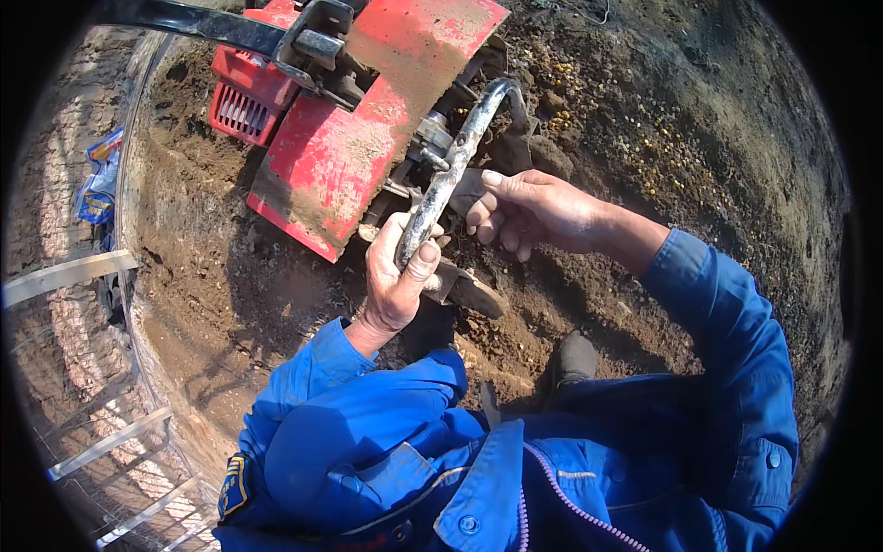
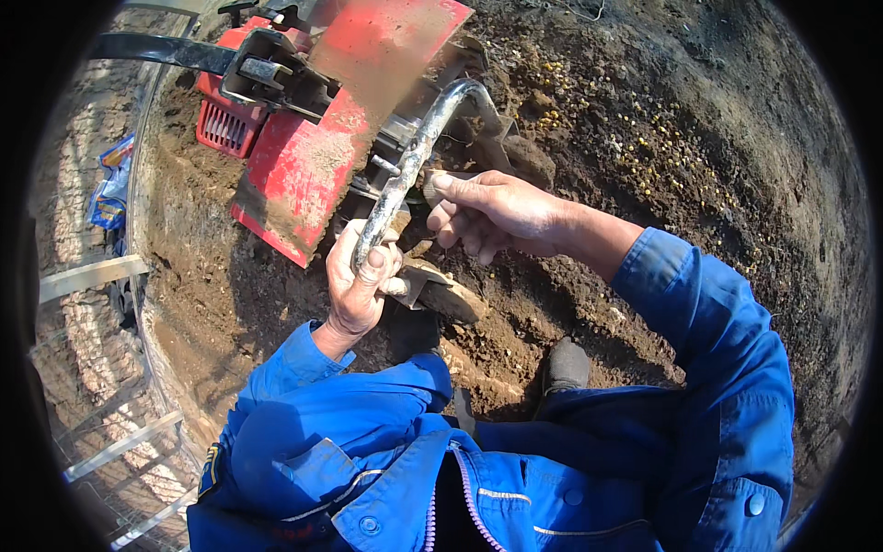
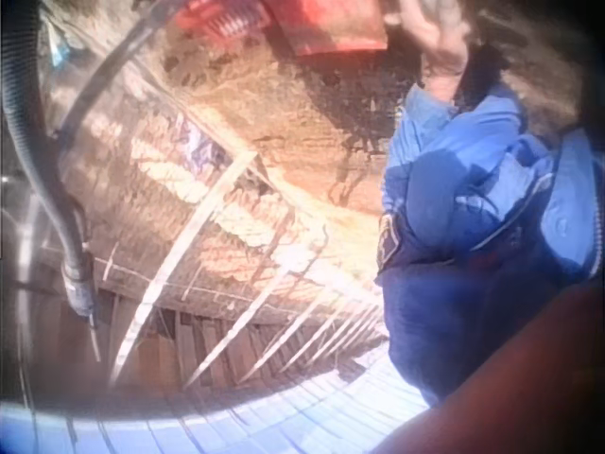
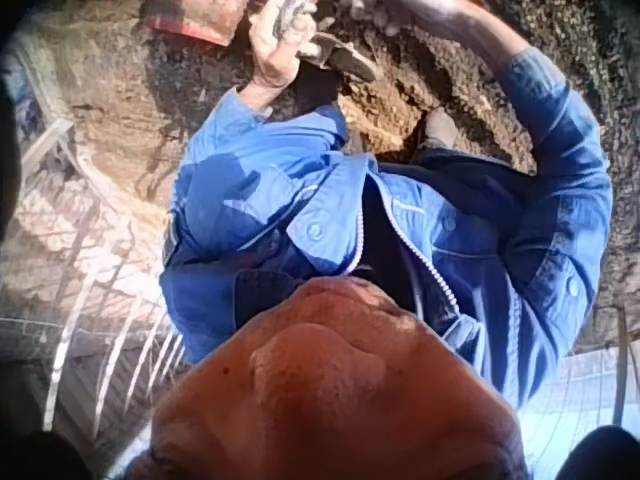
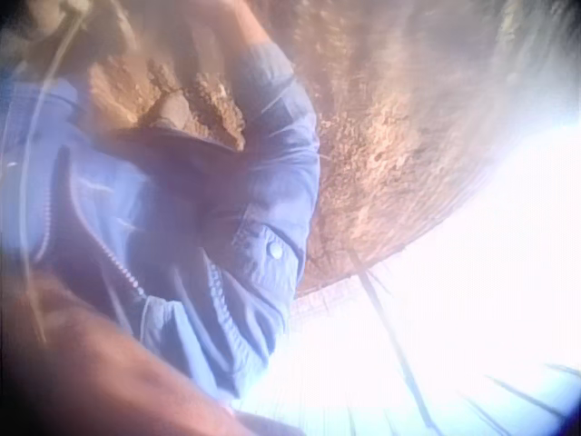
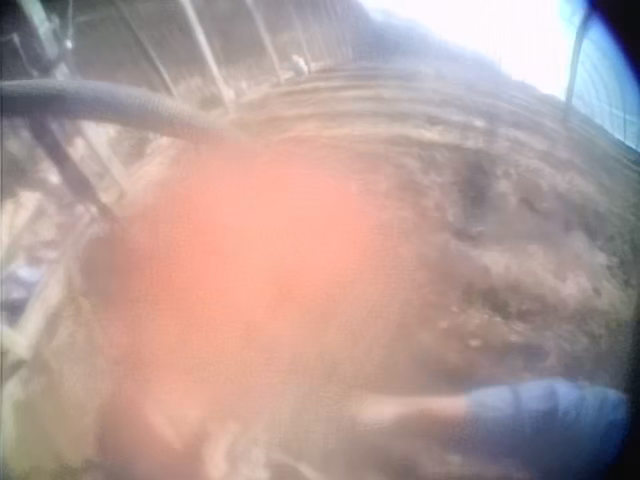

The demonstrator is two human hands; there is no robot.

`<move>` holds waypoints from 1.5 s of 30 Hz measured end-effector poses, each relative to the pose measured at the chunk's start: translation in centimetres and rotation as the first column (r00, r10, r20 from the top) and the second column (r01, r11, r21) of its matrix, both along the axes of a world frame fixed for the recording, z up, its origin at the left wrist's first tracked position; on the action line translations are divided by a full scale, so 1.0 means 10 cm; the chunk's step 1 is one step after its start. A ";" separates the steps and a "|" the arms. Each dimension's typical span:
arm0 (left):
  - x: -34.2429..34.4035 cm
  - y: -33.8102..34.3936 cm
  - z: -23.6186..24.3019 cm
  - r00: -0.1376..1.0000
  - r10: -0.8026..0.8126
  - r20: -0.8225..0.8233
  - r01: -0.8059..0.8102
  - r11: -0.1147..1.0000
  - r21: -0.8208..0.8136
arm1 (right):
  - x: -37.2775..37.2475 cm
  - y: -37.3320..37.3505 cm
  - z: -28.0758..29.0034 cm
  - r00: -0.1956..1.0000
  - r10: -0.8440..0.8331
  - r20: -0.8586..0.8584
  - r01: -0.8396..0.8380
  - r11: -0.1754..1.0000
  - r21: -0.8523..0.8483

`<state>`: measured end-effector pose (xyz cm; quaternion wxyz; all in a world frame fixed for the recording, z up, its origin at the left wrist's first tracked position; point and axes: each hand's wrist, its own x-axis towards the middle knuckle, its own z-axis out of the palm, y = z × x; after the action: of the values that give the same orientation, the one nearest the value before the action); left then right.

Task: The person works on a red walk-behind tiller, repeatedly adjusting a metal handle and using a brick to strike it. The person also handles a black hose and a white cloth during the process.

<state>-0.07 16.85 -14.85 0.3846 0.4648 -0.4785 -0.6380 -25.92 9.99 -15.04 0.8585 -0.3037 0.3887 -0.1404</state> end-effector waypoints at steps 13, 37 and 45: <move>-0.16 0.45 -0.12 0.842 -0.296 0.450 0.402 0.902 -0.158 | 0.10 0.17 0.55 0.791 -0.181 -0.584 -0.591 0.020 -0.807; -0.54 0.69 -0.33 0.747 -0.543 0.384 0.616 0.783 -0.091 | -0.04 0.95 0.54 0.666 -0.423 -0.614 -0.608 0.170 -0.776; -0.57 0.75 -0.34 0.694 -0.551 0.463 0.665 0.737 -0.119 | -0.08 0.96 0.59 0.480 -0.361 -0.800 -0.851 0.029 -0.524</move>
<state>-5.74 24.37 -18.30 0.1047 0.3385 -0.7582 -0.5474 -26.68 19.56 -9.11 0.1257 -0.8851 0.4480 -0.0037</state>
